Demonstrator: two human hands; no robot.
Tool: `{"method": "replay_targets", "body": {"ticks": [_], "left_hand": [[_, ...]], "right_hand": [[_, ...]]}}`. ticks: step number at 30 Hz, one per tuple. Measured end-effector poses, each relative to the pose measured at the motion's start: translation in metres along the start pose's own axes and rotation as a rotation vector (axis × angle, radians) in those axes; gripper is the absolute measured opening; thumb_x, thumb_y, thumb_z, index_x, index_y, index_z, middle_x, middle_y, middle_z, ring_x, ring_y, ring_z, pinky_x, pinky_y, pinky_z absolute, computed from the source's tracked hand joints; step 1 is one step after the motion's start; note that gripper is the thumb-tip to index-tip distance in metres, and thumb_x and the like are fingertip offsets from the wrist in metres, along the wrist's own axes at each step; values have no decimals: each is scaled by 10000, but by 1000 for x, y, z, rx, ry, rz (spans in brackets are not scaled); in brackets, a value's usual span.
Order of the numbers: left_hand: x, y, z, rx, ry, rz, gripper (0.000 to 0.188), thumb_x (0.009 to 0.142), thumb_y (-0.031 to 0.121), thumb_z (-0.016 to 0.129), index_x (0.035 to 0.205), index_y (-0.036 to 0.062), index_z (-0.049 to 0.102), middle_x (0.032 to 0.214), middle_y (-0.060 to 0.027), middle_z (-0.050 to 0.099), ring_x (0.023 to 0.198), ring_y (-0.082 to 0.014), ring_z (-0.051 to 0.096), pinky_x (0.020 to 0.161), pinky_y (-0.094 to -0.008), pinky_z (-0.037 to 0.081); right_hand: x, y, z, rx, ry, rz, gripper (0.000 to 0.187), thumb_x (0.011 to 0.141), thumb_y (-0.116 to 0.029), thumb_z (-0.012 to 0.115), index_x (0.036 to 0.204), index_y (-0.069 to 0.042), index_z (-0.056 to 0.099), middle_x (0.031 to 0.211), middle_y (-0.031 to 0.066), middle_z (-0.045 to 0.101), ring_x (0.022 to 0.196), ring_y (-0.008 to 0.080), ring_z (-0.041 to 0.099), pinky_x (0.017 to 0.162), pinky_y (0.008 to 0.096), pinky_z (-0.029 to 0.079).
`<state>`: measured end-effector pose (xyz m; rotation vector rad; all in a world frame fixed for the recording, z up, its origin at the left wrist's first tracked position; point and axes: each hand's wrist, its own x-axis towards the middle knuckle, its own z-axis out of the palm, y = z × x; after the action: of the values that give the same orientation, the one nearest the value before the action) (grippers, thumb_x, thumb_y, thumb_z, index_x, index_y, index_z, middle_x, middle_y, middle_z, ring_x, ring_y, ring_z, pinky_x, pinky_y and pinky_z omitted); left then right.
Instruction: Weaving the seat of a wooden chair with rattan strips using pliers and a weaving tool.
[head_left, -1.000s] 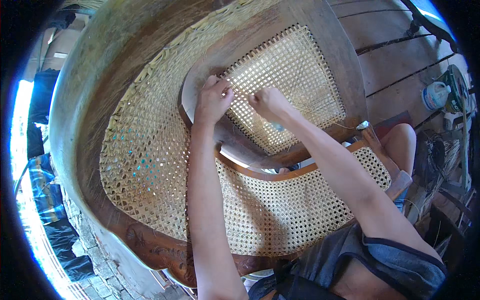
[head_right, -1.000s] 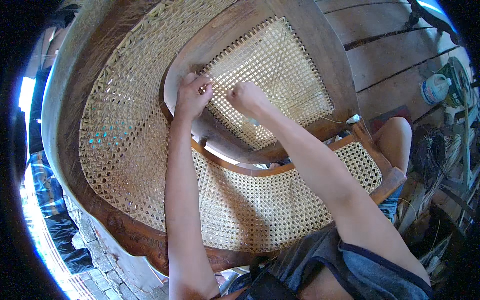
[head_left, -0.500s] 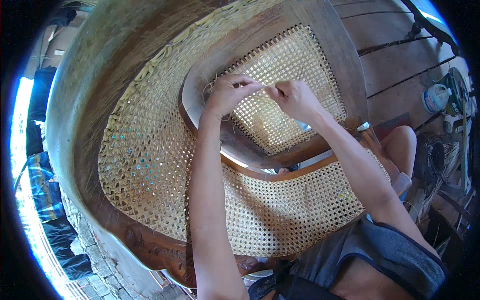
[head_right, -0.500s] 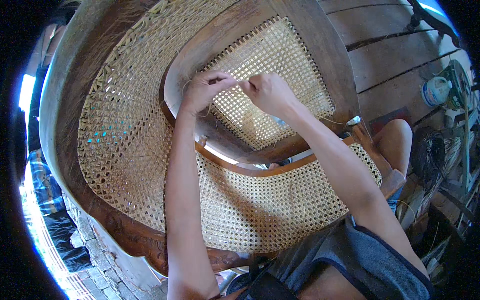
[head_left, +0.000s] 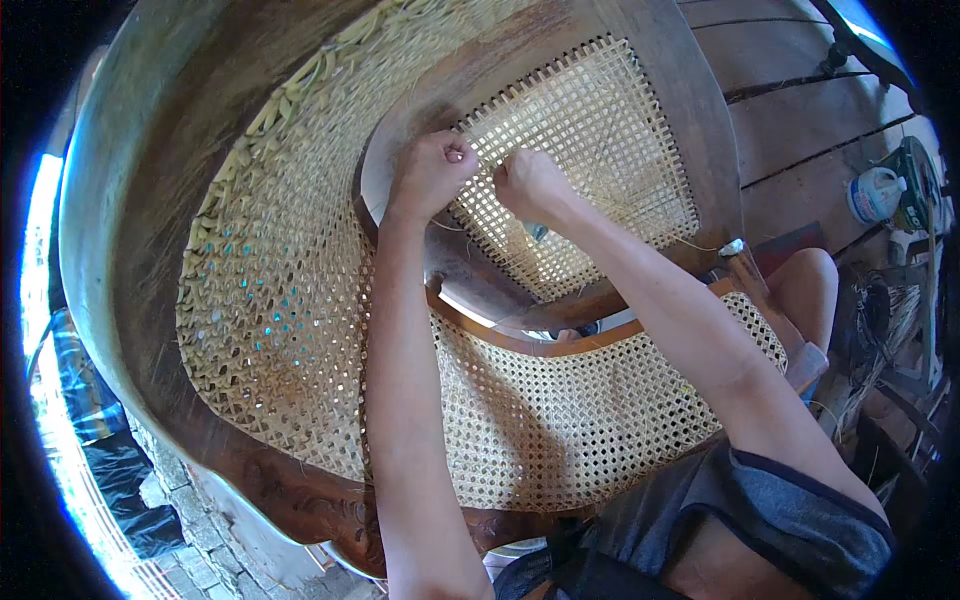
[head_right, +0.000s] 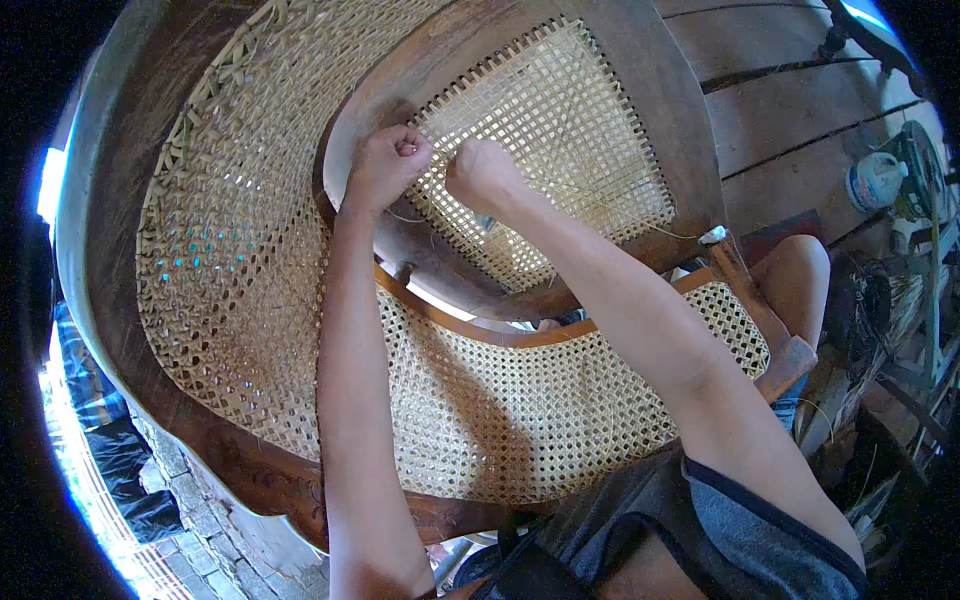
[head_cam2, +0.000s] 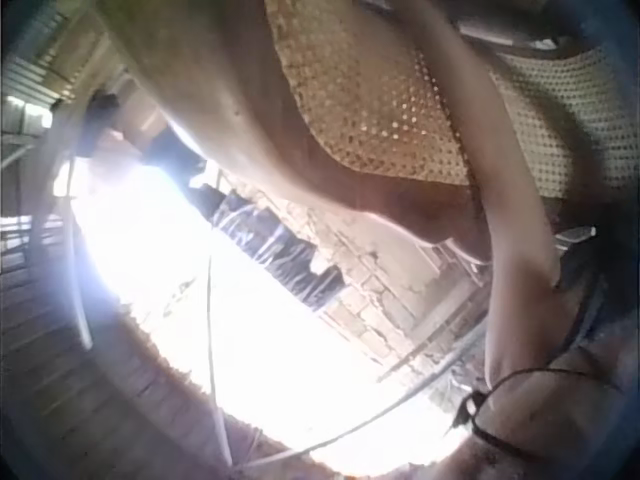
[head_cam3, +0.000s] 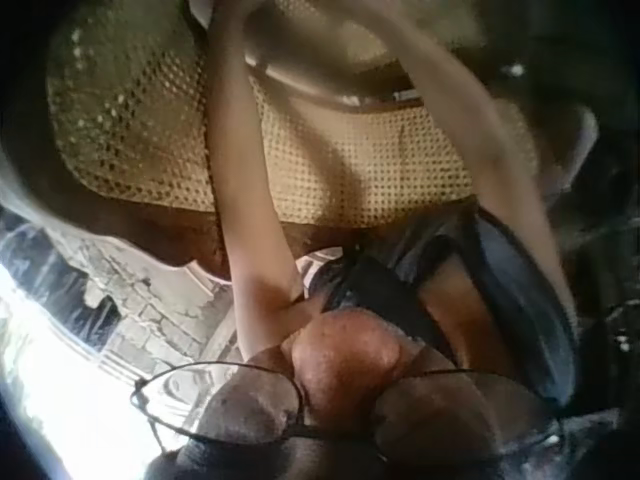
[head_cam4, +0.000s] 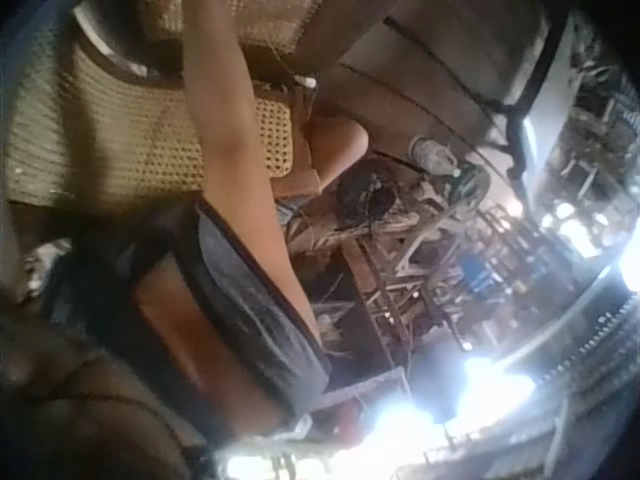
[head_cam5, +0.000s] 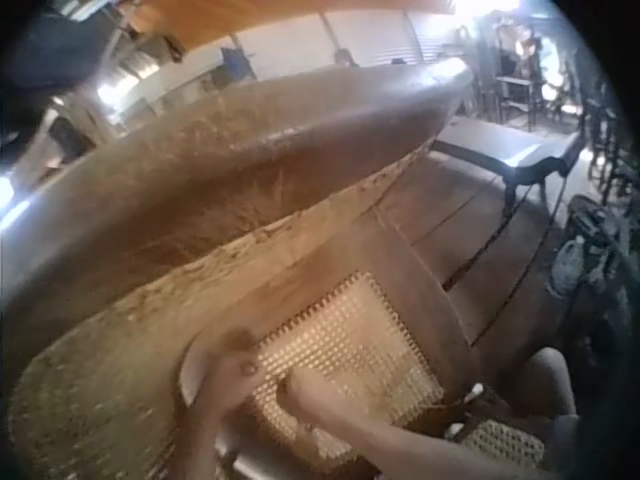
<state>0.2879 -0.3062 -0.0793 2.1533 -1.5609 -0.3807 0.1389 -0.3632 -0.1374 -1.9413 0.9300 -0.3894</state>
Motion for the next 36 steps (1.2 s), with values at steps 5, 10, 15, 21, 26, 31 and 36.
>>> {"method": "replay_targets", "body": {"ticks": [5, 10, 15, 21, 26, 31, 36], "left_hand": [[6, 0, 1, 161, -10, 33, 189, 813, 198, 684, 820, 9, 688, 722, -77, 650, 659, -146, 597, 631, -318, 476], [7, 1, 0, 189, -44, 14, 203, 803, 217, 686, 848, 20, 698, 846, -136, 689, 768, -249, 663, 710, -370, 510], [2, 11, 5, 335, -23, 71, 166, 788, 194, 708, 902, 73, 707, 919, -122, 693, 822, -280, 669, 743, -391, 526], [-12, 5, 10, 266, 57, 181, 127, 786, 140, 702, 902, 90, 714, 977, -105, 659, 852, -278, 662, 749, -402, 528], [-19, 1, 19, 215, 150, 179, 118, 792, 137, 687, 905, 107, 706, 1028, -105, 631, 903, -302, 652, 793, -417, 528], [-23, 0, 14, 257, 176, 226, 116, 798, 161, 682, 904, 119, 703, 1008, -94, 639, 948, -319, 654, 835, -428, 529], [-22, 39, -12, 825, 159, -363, 199, 898, 280, 581, 901, 129, 709, 981, -116, 703, 929, -338, 683, 803, -435, 540]], "right_hand": [[-5, -2, 6, -11, 78, -33, 247, 842, -157, 558, 779, 60, 659, 722, 277, 651, 684, 403, 684, 660, 466, 555], [-2, 8, 3, 127, -55, -23, 265, 830, -173, 574, 782, 66, 676, 775, 283, 669, 767, 401, 690, 743, 461, 561], [7, 16, 6, 170, -98, 52, 302, 845, -202, 565, 798, 75, 675, 765, 279, 668, 772, 393, 693, 746, 447, 562], [6, 2, 0, -3, -87, 141, 369, 908, -270, 543, 839, 65, 681, 835, 271, 681, 803, 387, 698, 741, 467, 562], [-17, 22, -10, -129, -2, 33, 420, 961, -319, 501, 832, 33, 688, 822, 241, 689, 770, 378, 695, 725, 476, 564], [-55, 64, -34, -27, -43, 80, 432, 991, -314, 484, 778, 1, 690, 658, 229, 617, 609, 334, 640, 654, 433, 559], [-61, 69, -37, 205, -30, 91, 362, 1008, -293, 485, 914, -1, 678, 707, 113, 635, 521, 174, 570, 531, 350, 495]]}}
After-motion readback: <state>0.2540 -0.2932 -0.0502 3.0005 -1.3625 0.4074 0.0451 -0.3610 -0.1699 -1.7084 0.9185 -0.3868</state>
